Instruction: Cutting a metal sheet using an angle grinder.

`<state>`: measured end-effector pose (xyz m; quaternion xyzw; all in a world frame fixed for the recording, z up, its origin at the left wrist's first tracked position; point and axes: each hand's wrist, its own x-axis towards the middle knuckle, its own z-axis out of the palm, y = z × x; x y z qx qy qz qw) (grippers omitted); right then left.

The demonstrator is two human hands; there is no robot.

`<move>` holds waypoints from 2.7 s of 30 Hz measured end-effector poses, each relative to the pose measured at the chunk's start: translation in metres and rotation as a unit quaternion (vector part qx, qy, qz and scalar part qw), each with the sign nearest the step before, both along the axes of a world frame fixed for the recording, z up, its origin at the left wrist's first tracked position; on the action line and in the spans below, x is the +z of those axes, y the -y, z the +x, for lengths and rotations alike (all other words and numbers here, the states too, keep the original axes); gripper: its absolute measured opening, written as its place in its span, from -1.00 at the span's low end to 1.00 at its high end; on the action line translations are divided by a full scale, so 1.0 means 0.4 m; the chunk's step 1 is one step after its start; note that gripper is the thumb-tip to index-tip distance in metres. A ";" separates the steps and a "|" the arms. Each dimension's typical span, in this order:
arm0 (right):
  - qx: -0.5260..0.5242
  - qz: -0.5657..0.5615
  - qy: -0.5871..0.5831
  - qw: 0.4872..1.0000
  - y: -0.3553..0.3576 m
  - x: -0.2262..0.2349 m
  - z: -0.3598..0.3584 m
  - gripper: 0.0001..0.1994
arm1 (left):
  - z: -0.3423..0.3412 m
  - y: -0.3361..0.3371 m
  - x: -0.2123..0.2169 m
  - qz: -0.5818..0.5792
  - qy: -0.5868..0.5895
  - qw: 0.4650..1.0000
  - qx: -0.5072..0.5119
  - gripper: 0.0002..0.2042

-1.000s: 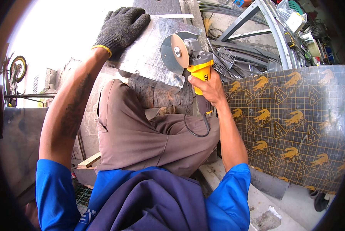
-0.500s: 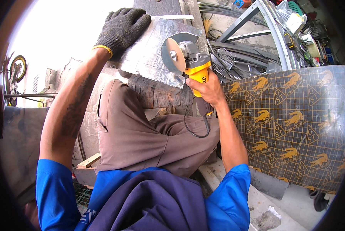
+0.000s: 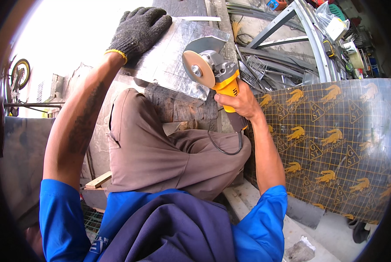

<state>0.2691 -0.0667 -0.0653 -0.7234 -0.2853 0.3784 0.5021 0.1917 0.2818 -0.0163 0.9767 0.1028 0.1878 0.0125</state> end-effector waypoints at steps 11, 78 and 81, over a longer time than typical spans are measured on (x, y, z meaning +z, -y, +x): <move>-0.012 0.025 -0.019 0.999 -0.005 -0.028 0.040 -0.55 | -0.005 0.000 0.005 0.008 0.011 1.000 -0.008 -0.47; 0.018 0.069 -0.093 0.993 -0.022 -0.079 0.031 -0.53 | 0.006 0.007 0.002 -0.002 0.026 1.000 0.014 -0.47; 0.031 0.063 -0.094 0.993 -0.027 -0.056 0.021 -0.56 | 0.002 0.006 0.004 -0.003 0.016 1.000 0.011 -0.46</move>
